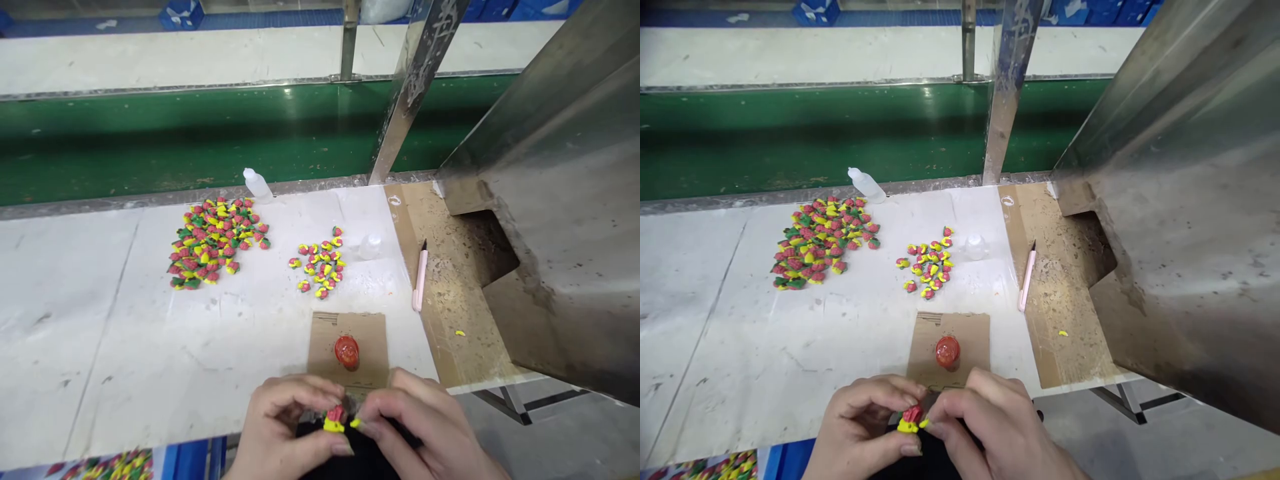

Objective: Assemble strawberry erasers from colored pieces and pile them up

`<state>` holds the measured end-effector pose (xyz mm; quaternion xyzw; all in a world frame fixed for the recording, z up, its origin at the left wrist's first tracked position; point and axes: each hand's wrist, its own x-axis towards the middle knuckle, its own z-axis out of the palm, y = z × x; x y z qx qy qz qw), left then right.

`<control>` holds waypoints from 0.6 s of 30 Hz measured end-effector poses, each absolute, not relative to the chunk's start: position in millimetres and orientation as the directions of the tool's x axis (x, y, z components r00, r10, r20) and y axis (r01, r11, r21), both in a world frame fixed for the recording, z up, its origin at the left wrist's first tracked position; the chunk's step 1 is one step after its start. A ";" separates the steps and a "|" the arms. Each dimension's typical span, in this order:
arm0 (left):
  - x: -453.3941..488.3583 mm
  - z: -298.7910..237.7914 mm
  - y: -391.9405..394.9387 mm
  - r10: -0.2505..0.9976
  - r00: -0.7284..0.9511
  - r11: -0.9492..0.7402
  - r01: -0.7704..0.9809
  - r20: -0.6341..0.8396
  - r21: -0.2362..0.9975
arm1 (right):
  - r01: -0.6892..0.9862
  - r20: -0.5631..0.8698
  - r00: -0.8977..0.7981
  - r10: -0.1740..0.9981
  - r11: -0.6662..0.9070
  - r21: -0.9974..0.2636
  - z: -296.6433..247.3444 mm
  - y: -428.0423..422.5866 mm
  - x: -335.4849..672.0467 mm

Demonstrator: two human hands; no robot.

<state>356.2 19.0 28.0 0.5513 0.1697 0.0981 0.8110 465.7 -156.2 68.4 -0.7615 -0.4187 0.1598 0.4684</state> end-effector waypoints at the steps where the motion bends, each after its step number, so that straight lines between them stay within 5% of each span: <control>1: 357.3 28.4 19.8 0.354 0.927 0.320 0.008 -0.127 0.947 | 0.519 0.165 0.585 0.794 -0.210 -0.829 68.7 -156.2 465.2; 10: 362.1 40.6 19.9 0.414 0.907 -0.084 -0.049 0.079 0.995 | 0.656 0.153 0.517 0.842 -0.276 -0.702 66.5 -157.0 461.3; 18: 360.3 37.5 21.4 0.364 0.924 -0.178 -0.056 0.118 0.982 | 0.741 0.157 0.471 0.868 -0.293 -0.604 67.0 -156.1 462.7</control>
